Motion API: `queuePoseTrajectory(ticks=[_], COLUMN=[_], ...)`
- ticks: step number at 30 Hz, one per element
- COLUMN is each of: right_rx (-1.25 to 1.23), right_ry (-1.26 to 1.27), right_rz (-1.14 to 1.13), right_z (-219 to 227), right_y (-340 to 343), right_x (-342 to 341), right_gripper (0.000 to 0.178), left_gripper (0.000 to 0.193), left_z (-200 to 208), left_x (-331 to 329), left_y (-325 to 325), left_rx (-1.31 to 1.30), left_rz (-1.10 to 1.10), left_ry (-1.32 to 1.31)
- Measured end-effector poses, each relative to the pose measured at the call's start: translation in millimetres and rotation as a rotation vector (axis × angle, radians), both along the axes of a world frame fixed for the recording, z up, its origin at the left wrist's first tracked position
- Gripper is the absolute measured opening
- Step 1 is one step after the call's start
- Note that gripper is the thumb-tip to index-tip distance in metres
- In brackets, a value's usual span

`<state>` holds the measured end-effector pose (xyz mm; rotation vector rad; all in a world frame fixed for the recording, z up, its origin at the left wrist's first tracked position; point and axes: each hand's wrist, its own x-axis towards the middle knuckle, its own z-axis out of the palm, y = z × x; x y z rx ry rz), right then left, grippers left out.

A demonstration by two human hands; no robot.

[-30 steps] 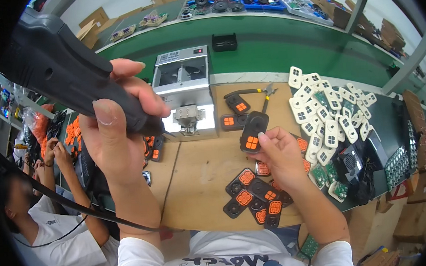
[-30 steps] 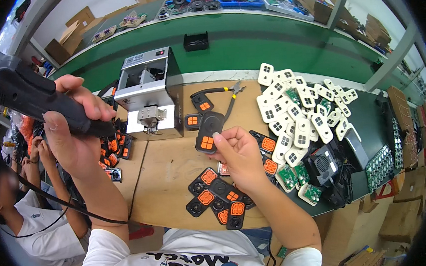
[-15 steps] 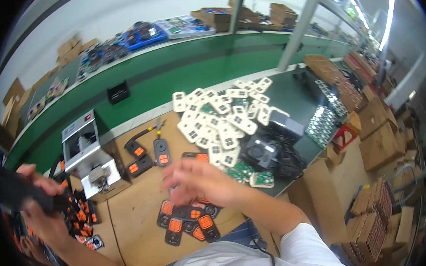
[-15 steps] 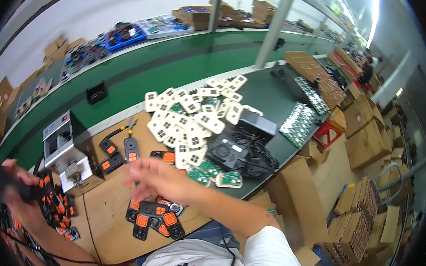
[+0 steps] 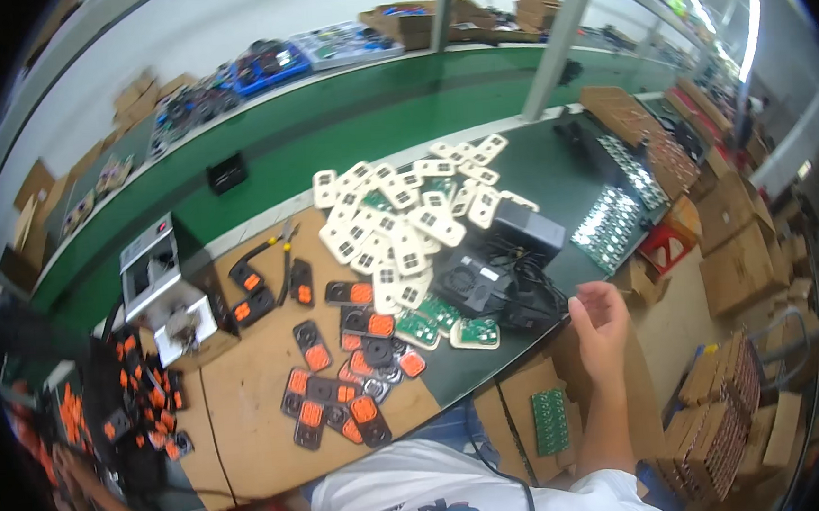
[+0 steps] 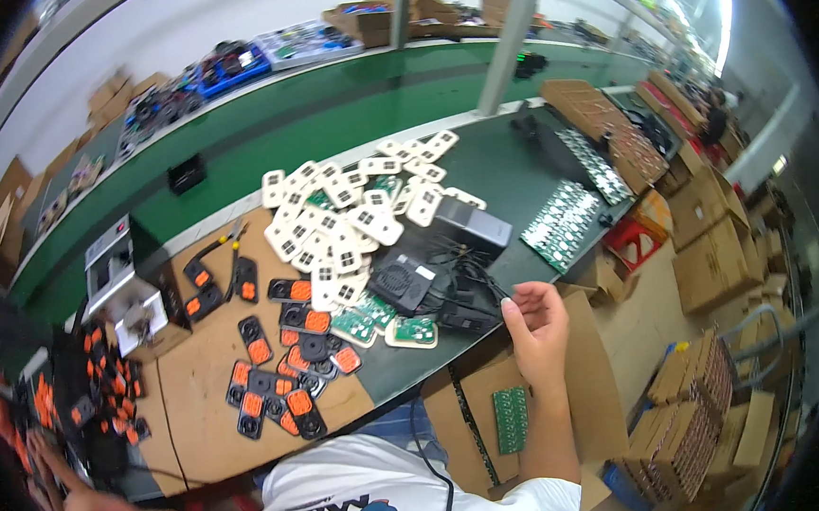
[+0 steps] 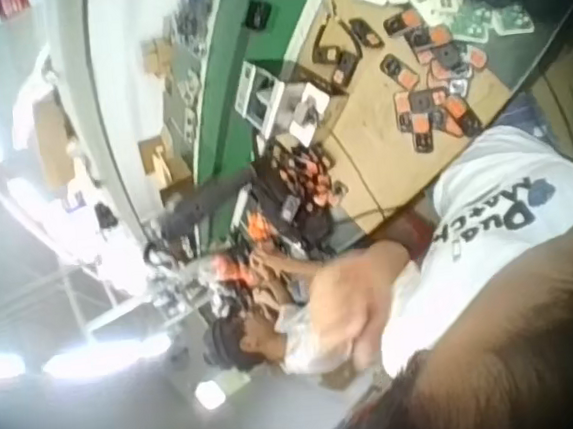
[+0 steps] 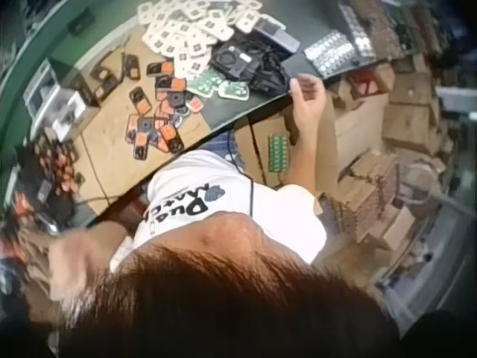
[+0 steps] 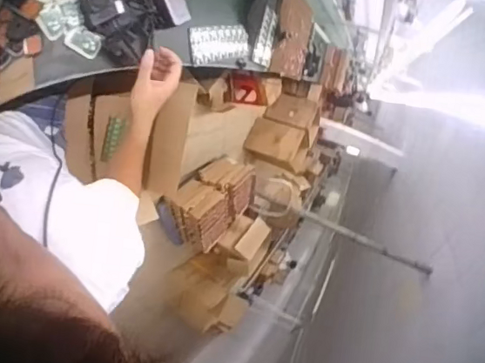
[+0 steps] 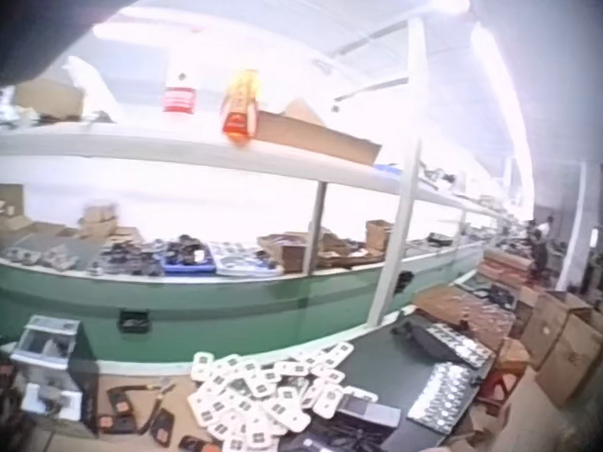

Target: Assembling electronic circuit boards into plastic housings using an electric screwdriver.

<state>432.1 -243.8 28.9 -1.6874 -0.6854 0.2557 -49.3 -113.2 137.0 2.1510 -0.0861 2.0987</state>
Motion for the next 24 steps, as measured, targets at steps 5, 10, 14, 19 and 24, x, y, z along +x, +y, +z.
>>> queuePoseTrajectory(ticks=[5, 10, 14, 19, 24], right_rx=[-0.371, -0.48, -0.535, -0.657, -0.537], right_ry=[-0.819, -0.904, -0.677, -0.643, -0.695], right_rz=[0.288, 0.363, 0.253, 0.193, 0.048], right_z=[18.3, 9.2, -2.4, 5.1, 11.5], right_y=[39.6, 78.8, 93.0, 103.9, 156.0], right_x=[-3.0, 17.0, 17.9, 28.0, 82.7], right_gripper=[0.088, 0.106, 0.08, 0.085, 0.075], left_gripper=[0.031, 0.076, 0.09, 0.099, 0.088], left_z=[-20.5, -70.3, -95.6, -110.4, -119.3], left_x=[148.1, 267.5, 310.5, 320.8, 328.3], left_y=[33.0, 144.1, 191.0, 206.9, 216.4], left_rx=[-0.586, -0.388, -0.383, -0.496, -0.348], left_rz=[0.106, 0.448, 0.445, 0.341, 0.336], left_ry=[0.665, 0.962, 1.301, 1.583, 1.482])
